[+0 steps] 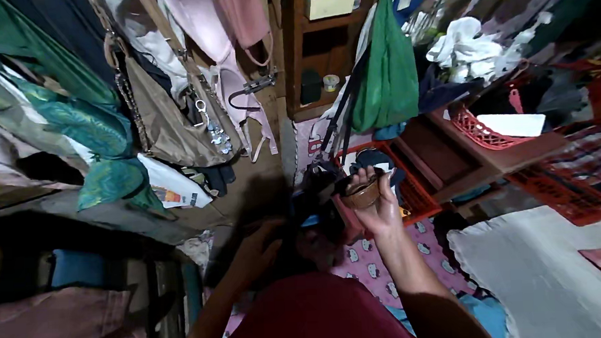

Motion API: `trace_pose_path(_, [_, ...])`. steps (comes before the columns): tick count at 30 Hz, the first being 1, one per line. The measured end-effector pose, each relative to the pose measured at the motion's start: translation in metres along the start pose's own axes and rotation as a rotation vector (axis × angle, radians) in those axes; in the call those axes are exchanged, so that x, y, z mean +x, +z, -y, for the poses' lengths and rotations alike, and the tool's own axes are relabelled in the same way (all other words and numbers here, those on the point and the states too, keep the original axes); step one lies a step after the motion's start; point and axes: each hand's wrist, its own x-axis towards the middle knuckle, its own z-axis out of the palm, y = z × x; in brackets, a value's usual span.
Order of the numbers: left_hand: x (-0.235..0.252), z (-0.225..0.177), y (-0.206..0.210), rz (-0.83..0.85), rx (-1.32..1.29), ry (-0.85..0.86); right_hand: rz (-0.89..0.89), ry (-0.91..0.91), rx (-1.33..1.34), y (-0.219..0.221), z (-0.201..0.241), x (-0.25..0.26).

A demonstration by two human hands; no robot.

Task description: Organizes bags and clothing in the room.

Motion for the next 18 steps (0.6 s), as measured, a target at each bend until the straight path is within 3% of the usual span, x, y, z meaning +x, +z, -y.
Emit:
trace_pose_path(1, [0.0, -0.001, 0.004, 0.023, -0.008, 0.009, 0.007, -0.051, -0.082, 0.001, -0.002, 0.001])
trace_pose_path(4, [-0.001, -0.01, 0.014, 0.1, -0.112, 0.034, 0.111, -0.17, -0.701, -0.005, -0.021, -0.003])
trace_pose_path(7, [0.0, -0.015, 0.017, 0.107, -0.214, 0.038, 0.321, 0.046, -1.335, 0.0, -0.044, -0.025])
trace_pose_path(8, [0.0, -0.013, 0.016, 0.104, -0.268, 0.026, 0.38, 0.157, -1.43, 0.002, -0.051, -0.036])
trace_pose_path(11, [-0.001, -0.006, 0.012, 0.046, -0.52, -0.059, 0.519, 0.491, -1.369, 0.009, -0.064, -0.059])
trace_pose_path(14, [0.0, 0.002, 0.016, 0.021, -0.816, -0.185, 0.605, 0.698, -1.354, 0.01, -0.071, -0.06])
trace_pose_path(16, [0.001, 0.003, 0.021, 0.029, -0.785, -0.198, 0.681, 0.706, -1.378, 0.006, -0.074, -0.059])
trace_pose_path(18, [0.006, 0.009, 0.026, -0.018, -0.538, -0.142, 0.77, 0.689, -1.391, 0.005, -0.073, -0.057])
